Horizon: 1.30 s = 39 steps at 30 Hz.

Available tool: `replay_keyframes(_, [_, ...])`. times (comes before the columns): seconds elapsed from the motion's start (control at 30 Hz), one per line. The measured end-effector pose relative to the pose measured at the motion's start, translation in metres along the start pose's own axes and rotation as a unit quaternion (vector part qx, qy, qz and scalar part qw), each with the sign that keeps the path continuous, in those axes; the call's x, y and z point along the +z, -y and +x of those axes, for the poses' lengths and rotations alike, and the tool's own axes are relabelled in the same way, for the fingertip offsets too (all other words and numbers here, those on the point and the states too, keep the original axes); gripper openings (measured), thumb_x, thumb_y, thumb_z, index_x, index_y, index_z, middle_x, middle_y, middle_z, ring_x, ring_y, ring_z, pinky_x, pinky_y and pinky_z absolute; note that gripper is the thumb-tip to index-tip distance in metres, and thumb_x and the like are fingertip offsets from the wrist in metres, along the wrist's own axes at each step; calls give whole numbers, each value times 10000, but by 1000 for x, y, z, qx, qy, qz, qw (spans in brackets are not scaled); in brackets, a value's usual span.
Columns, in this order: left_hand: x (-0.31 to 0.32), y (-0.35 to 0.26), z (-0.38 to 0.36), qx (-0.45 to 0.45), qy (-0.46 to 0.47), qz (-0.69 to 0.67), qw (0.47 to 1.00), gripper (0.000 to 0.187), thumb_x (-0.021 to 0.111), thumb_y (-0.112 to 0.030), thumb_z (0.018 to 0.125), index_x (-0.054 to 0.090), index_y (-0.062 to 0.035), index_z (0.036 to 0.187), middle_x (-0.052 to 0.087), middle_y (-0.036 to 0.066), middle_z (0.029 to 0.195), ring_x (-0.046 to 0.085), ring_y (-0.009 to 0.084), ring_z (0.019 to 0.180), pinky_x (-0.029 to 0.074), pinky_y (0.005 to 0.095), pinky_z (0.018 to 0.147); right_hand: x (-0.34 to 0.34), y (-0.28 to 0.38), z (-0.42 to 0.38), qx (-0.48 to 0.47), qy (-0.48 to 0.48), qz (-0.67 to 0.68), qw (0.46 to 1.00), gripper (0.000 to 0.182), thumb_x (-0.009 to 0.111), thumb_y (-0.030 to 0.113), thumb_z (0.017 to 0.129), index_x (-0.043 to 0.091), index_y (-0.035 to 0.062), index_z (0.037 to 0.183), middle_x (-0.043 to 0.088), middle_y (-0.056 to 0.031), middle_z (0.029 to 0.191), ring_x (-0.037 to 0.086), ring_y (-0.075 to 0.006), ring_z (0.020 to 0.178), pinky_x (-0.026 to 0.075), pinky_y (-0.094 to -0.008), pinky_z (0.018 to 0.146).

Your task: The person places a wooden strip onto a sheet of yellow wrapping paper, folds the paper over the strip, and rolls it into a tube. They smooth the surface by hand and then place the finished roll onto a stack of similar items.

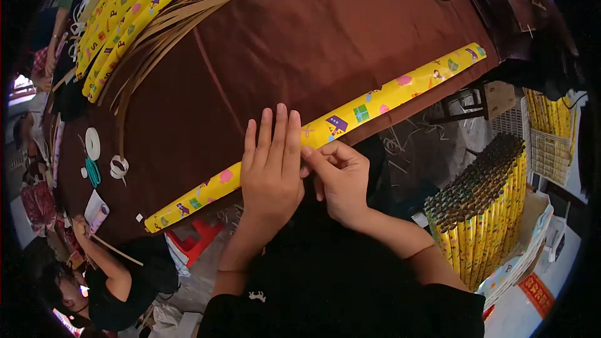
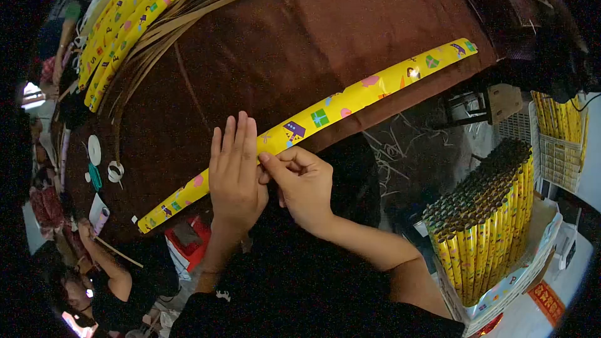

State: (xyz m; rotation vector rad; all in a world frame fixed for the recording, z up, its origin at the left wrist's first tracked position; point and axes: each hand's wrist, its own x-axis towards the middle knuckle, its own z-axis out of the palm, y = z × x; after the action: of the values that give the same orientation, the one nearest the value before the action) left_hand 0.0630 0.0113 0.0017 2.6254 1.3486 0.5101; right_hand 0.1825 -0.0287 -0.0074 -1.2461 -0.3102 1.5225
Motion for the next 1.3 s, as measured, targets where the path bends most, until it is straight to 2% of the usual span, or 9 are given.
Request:
replay_keyframes(0.3, [-2,-1,-1,-30,28,-35,999,543,481,-77,888,369,87,1393,428,267,1407,401,402,1331,265,584,1101,-9,-7,1,-10,33,22,999,109,634,87,916,665,-13,885,688,-76,760,541,-40,488,374,-168,368])
replay_keyframes(0.47, [-5,-3,1,-24,50,20,998,567,560,-164,845,450,26,1368,431,259,1406,413,398,1319,297,557,1091,-23,-6,-1,25,91,15,995,191,607,65,925,645,-38,1081,696,-108,844,583,-71,560,433,-176,428])
replay_keyframes(0.5, [-5,-4,1,-26,53,16,998,558,557,-163,850,453,26,1365,430,258,1407,412,398,1320,297,556,1092,-31,-4,-1,56,122,8,991,278,589,40,926,597,-38,1193,697,-116,885,597,-83,592,467,-186,475])
replay_keyframes(0.6, [-5,-5,2,-28,53,25,998,491,543,-112,870,486,29,1338,447,256,1397,426,399,1310,307,549,1088,-50,10,-12,68,189,-21,979,405,557,8,923,500,-19,1324,689,-141,896,619,-122,598,496,-208,512])
replay_keyframes(0.77, [-5,-9,2,-33,58,47,997,470,532,-28,858,504,38,1322,447,260,1398,412,414,1321,304,574,1084,-80,41,-3,-12,30,-86,996,301,570,43,922,579,-24,1215,678,-137,848,571,-104,509,457,-203,448])
replay_keyframes(0.83, [-5,-12,1,-33,56,49,997,477,539,-21,850,502,41,1322,443,261,1400,408,418,1322,300,579,1085,-88,52,8,-47,-25,-57,997,260,605,82,927,607,-31,1161,682,-117,828,553,-80,491,421,-190,398])
replay_keyframes(1.07, [-3,-14,0,-28,49,62,996,516,556,4,826,483,52,1334,427,263,1413,389,437,1328,295,597,1082,-107,84,25,-94,-71,-33,992,229,630,153,924,644,-33,1055,669,-111,748,502,-64,432,371,-182,362])
replay_keyframes(1.27, [-2,-16,-2,-37,68,74,994,537,575,24,804,478,64,1330,419,266,1419,378,440,1336,289,597,1085,-102,102,35,-63,-94,-96,989,223,614,185,931,664,-30,897,664,-134,689,413,-62,347,288,-182,336])
replay_keyframes(1.3, [-1,-16,-3,-39,67,77,994,543,581,27,799,477,64,1330,417,266,1420,376,441,1337,287,596,1086,-100,104,36,-49,-88,-109,989,229,645,195,913,676,-24,854,668,-108,682,421,-55,359,292,-183,338])
